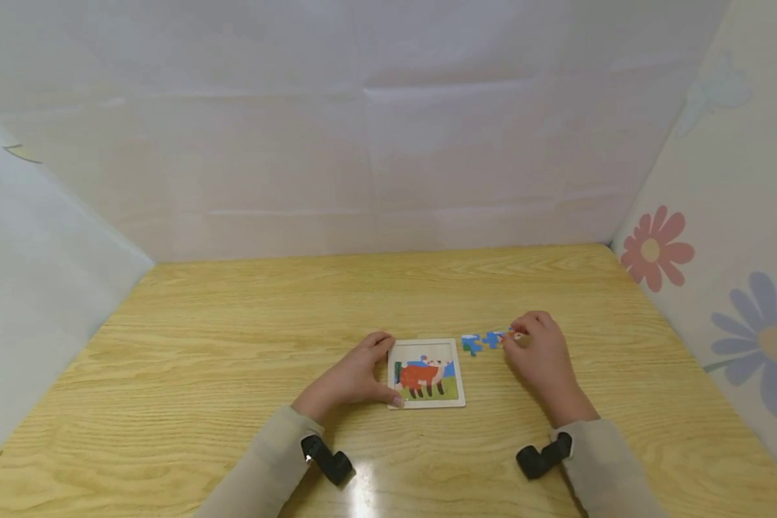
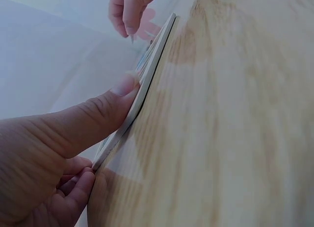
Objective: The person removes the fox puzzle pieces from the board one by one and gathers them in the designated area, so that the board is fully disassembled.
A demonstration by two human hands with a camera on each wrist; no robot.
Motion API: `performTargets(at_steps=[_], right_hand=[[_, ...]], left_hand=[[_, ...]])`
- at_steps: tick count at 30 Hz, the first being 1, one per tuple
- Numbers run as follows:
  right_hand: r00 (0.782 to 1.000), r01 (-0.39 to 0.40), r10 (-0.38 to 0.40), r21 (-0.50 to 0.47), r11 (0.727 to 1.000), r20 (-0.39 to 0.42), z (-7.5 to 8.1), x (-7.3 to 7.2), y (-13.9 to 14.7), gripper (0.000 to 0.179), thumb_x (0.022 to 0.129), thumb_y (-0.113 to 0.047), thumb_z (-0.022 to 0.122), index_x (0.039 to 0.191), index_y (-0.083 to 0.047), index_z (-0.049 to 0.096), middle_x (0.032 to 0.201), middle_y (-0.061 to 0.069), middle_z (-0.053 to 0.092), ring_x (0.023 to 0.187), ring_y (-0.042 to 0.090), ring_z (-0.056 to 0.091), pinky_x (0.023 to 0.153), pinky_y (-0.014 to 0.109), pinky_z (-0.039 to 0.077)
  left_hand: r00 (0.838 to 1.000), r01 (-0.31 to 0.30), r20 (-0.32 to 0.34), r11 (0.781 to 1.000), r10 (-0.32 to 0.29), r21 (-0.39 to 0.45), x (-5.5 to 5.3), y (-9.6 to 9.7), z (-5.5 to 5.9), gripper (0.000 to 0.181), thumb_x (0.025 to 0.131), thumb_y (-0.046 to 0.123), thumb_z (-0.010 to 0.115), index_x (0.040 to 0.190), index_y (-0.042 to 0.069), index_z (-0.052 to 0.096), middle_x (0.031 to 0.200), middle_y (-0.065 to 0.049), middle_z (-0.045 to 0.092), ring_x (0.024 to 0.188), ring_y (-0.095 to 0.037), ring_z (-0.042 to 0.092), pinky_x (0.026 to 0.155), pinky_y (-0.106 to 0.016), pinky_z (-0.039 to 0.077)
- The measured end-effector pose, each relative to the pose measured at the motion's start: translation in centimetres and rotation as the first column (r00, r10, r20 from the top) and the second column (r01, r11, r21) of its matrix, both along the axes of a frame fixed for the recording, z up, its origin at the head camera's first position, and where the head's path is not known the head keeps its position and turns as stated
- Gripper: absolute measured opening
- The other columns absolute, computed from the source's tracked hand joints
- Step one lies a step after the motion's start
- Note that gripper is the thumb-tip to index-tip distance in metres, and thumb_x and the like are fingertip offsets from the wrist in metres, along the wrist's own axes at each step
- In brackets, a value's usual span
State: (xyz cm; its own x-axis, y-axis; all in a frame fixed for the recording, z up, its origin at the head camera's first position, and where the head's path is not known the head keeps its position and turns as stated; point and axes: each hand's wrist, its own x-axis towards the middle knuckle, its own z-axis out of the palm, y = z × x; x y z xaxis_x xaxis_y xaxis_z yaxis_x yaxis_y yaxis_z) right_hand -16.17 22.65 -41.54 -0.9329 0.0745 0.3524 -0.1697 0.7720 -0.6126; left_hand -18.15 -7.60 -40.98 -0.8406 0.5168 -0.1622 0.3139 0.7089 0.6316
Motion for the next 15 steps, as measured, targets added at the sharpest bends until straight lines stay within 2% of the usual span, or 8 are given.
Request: performTargets(at_steps=[3,10,15], right_hand=[[1.0,-0.01,0.01,0.018,1.0,0.005,0.0,0.07,0.23,0.02,0.082,-0.011,0.061,0.096,0.003,0.065,0.105,0.016,0.053,0.097,0.035,0.051,0.08,0.052,0.044],[0.999,-0.007,0.008,-0.011,1.0,0.048,-0.05,0.09,0.55,0.02,0.084,-0.014,0.062,0.092,0.004,0.058,0.113,0.021,0.05,0.101,0.039,0.051,0.084,0.055,0.042],[0.998,-0.001,0.002,-0.008,1.0,0.067,0.09,0.0,0.76,0.027,0.084,-0.015,0.062,0.097,0.008,0.057,0.116,0.025,0.049,0.104,0.042,0.048,0.087,0.057,0.039]], left_hand=[[1.0,0.001,0.002,1.0,-0.001,0.001,0.01,-0.01,0.03,0.109,0.062,0.041,0.085,0.146,0.003,0.027,0.15,-0.01,0.023,0.137,-0.028,0.025,0.11,-0.041,0.026],[1.0,-0.004,0.013,1.0,0.004,0.006,0.03,-0.02,0.05,0.109,0.061,0.04,0.085,0.145,0.003,0.027,0.15,-0.01,0.023,0.137,-0.027,0.024,0.11,-0.041,0.026],[1.0,-0.003,0.011,1.0,0.003,0.008,0.04,0.03,0.08,0.108,0.062,0.04,0.085,0.145,0.002,0.027,0.15,-0.01,0.023,0.137,-0.026,0.025,0.11,-0.041,0.027]])
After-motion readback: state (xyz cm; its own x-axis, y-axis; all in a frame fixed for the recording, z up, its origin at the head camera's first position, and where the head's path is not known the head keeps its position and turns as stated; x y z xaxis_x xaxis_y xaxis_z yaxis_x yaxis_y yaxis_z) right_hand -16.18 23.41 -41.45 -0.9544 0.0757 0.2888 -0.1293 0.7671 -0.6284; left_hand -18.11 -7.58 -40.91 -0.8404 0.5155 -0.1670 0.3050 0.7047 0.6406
